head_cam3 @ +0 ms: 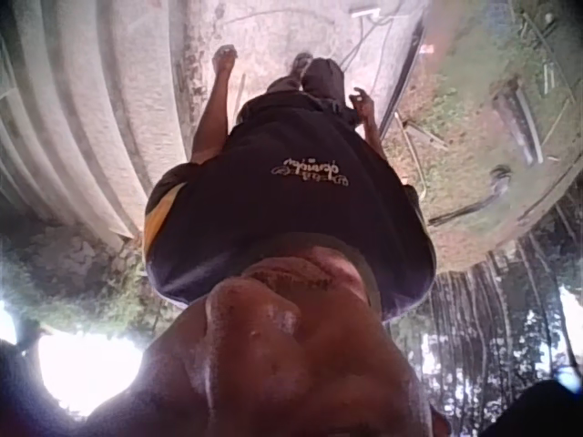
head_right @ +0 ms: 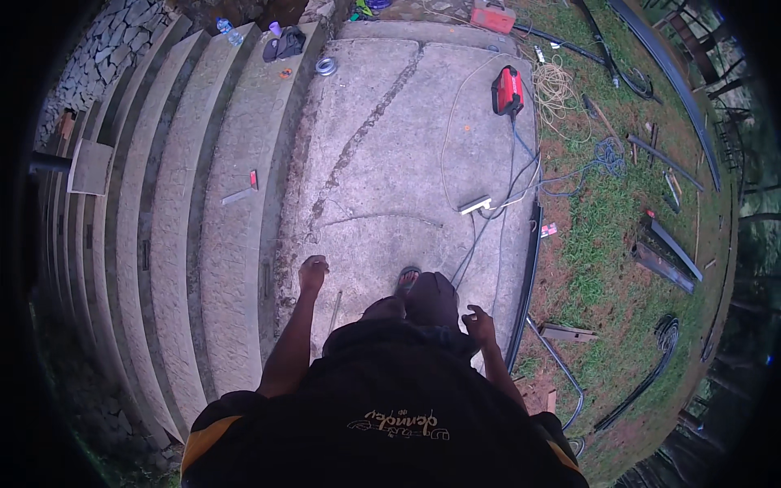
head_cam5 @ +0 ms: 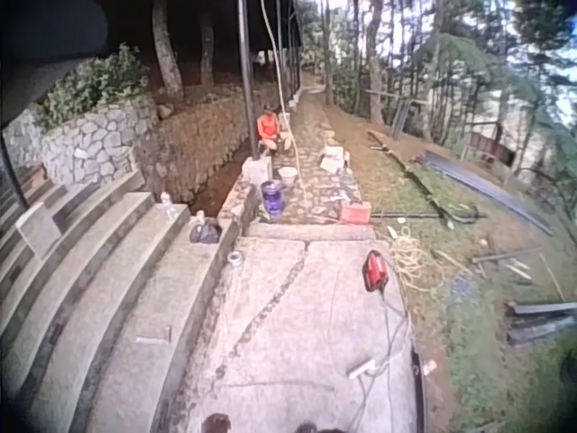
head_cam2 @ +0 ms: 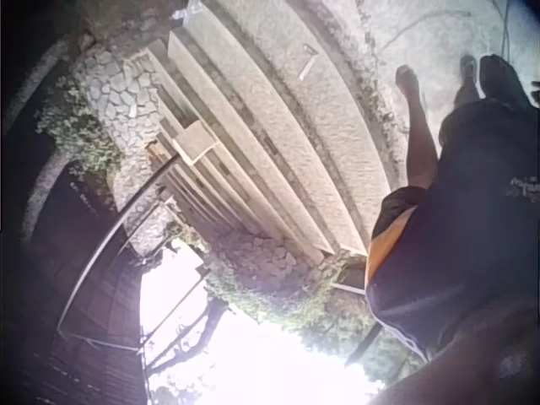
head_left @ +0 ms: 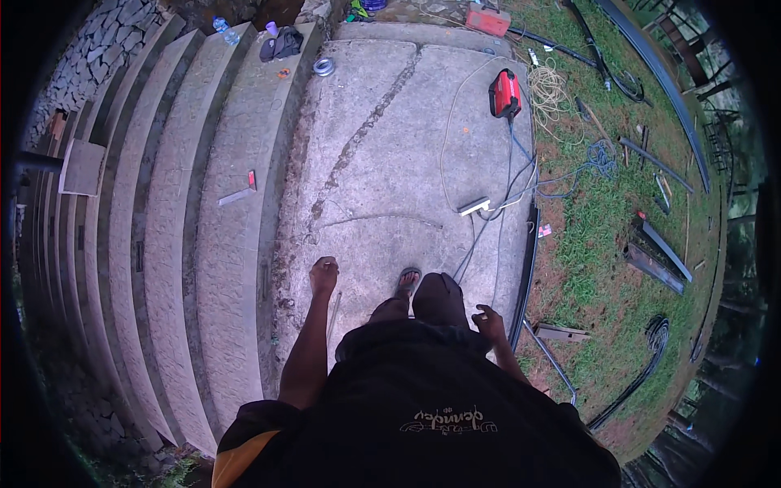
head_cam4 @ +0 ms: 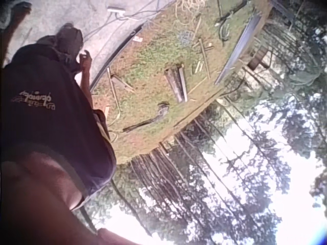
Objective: The person welds metal segments together, handles a long metal tube and metal bars, measures a curved metal piece with a tape measure, and uses an angle grinder.
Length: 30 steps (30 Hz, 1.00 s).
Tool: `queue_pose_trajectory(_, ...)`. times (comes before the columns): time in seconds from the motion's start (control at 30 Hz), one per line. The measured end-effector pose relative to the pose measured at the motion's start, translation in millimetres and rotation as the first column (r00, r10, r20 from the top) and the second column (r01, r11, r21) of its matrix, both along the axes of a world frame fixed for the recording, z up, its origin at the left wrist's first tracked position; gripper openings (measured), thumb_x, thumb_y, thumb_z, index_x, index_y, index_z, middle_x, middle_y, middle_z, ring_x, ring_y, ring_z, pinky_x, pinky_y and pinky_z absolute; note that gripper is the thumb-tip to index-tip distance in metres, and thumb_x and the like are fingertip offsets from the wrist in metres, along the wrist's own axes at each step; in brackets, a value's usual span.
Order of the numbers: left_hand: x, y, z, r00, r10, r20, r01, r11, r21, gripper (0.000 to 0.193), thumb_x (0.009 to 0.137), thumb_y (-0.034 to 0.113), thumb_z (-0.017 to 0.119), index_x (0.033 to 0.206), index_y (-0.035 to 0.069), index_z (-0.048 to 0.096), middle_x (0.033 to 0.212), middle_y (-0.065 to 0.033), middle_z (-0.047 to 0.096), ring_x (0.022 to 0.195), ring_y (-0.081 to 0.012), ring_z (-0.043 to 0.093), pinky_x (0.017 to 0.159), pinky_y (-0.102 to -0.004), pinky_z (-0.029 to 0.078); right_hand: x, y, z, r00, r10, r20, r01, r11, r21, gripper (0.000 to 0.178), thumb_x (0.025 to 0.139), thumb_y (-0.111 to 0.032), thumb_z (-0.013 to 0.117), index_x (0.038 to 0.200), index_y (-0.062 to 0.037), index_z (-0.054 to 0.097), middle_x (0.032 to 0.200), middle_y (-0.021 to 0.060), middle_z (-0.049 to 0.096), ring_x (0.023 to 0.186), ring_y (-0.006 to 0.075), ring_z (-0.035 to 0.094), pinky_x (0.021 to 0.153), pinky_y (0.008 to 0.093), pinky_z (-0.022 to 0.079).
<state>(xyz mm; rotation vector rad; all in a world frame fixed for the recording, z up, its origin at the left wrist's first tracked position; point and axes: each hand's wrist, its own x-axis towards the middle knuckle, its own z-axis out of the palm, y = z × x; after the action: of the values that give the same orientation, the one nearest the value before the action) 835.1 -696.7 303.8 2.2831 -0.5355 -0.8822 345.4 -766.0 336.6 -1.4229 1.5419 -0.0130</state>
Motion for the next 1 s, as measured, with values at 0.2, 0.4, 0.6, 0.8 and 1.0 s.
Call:
queue_pose_trajectory(0.2,-55,39,-71,0.912,-0.401,-0.083,0.409,0.879,0.246,0.021,0.084,0.023,0.059,0.092,0.012,0.075,0.097,-0.0169,0.074,0.09,-0.0351,0.071,0.081,-0.0448,0.056,-19,-13,-72,1.0,-0.014,-0.007,0.015,0.983,0.185,0.044,0.086,-0.027,0.072,0.122,-0.0039,0.066,0.093,0.018,0.074,0.084,0.0283,0.073,0.076,0.0393,0.057)
queue_pose_trajectory(0.4,-35,-69,-95,0.826,-0.546,-0.139,0.56,0.768,0.312,0.024,0.084,0.027,0.061,0.096,0.012,0.074,0.104,-0.0196,0.072,0.099,-0.0398,0.068,0.085,-0.0485,0.055,-11,-107,-122,0.983,0.086,-0.163,-0.039,0.96,0.276,0.042,0.085,-0.03,0.072,0.119,-0.0045,0.067,0.097,0.0147,0.074,0.088,0.0263,0.072,0.079,0.0384,0.056)
queue_pose_trajectory(0.6,51,-282,-50,0.99,0.04,-0.133,-0.013,0.979,0.203,0.019,0.086,0.023,0.063,0.095,0.01,0.073,0.084,-0.0159,0.074,0.075,-0.0253,0.073,0.072,-0.0395,0.057,63,-339,-139,0.96,0.224,-0.168,-0.202,0.97,0.135,0.041,0.085,-0.032,0.073,0.115,-0.0051,0.069,0.1,0.0113,0.074,0.093,0.0242,0.071,0.082,0.0374,0.056)
queue_pose_trajectory(0.8,109,-504,47,0.994,0.04,-0.102,-0.054,0.989,-0.139,0.022,0.09,0.015,0.063,0.109,0.007,0.07,0.082,-0.015,0.073,0.078,-0.0213,0.073,0.073,-0.0334,0.055,164,-688,-81,0.991,-0.073,0.115,0.083,0.993,-0.086,0.039,0.085,-0.013,0.071,0.119,0.0036,0.064,0.087,0.0169,0.072,0.067,0.0207,0.071,0.062,0.0323,0.056)
queue_pose_trajectory(1.0,187,-594,-26,0.976,0.219,-0.002,-0.214,0.955,-0.204,0.019,0.09,0.013,0.06,0.102,0.002,0.07,0.079,-0.0148,0.073,0.072,-0.0205,0.072,0.064,-0.0343,0.055,363,-986,-43,0.926,-0.059,0.374,0.103,0.99,-0.1,0.03,0.087,-0.009,0.064,0.115,0.0028,0.063,0.079,0.005,0.066,0.064,0.0135,0.063,0.053,0.0252,0.048)
